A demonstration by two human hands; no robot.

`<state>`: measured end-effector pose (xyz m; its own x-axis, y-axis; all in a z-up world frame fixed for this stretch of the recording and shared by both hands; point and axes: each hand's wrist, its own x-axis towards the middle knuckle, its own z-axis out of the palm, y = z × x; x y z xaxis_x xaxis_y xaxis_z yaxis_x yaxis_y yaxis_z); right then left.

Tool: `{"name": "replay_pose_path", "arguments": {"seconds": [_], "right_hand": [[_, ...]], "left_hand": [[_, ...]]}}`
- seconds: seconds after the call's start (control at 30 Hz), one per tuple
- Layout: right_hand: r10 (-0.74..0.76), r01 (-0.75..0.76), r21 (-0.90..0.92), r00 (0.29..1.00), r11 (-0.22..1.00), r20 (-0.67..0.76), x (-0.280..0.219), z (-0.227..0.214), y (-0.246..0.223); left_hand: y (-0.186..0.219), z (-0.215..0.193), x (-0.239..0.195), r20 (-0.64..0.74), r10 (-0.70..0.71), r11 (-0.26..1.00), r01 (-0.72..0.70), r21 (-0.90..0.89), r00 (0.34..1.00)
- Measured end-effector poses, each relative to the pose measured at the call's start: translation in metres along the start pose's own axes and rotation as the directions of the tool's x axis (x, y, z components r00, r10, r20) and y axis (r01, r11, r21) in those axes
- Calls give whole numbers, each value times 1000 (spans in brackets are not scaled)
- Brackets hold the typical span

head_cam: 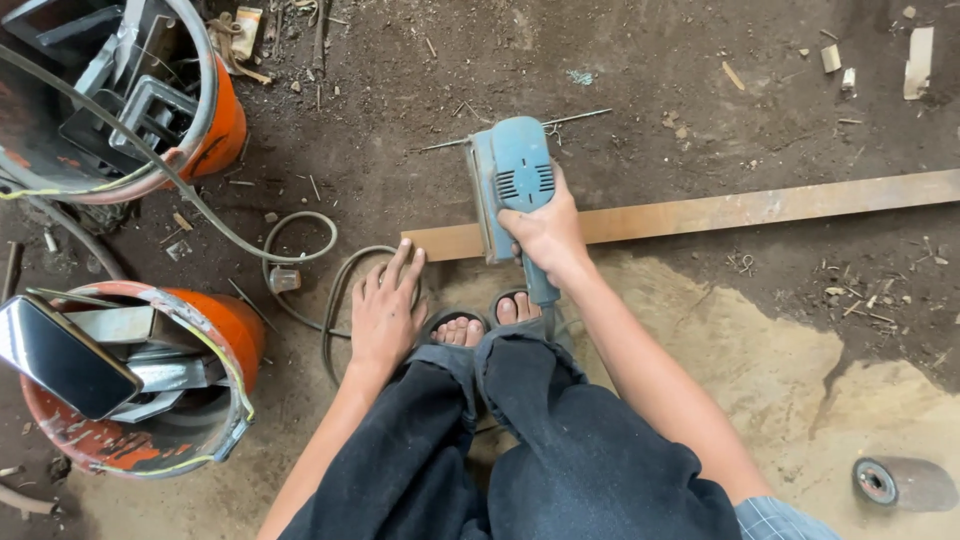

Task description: Using an electric sander to smooth the surface of a long metal beam on the floor.

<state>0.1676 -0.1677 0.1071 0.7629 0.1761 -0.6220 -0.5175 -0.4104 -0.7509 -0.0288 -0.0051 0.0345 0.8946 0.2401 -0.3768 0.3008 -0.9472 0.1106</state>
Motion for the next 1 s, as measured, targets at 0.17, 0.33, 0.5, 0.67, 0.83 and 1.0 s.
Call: {"name": "replay_pose_path", "arguments": {"seconds": [0.17, 0.33, 0.5, 0.67, 0.83, 1.0], "right_hand": [[-10, 10, -29, 1000, 1000, 23, -3, -8, -1], [-13, 13, 11, 1000, 1000, -22, 4, -29, 9], [-23, 28, 51, 996, 998, -89, 10, -53, 20], [-23, 29, 51, 992, 998, -121, 14, -75, 25], [-18, 32, 84, 987, 996, -159, 16, -95, 32], [-16, 25, 50, 985, 998, -169, 11, -113, 28]], "left_hand": [[0, -1, -1, 35, -15, 1000, 15, 6, 999], [2, -2, -1, 41, -27, 999, 28, -20, 999], [2, 1, -1, 33, -40, 999, 41, -36, 999], [3, 0, -2, 36, -40, 999, 41, -11, 999], [4, -1, -1, 43, -44, 999, 43, 7, 998], [4, -3, -2, 54, -46, 999, 45, 24, 997]]}}
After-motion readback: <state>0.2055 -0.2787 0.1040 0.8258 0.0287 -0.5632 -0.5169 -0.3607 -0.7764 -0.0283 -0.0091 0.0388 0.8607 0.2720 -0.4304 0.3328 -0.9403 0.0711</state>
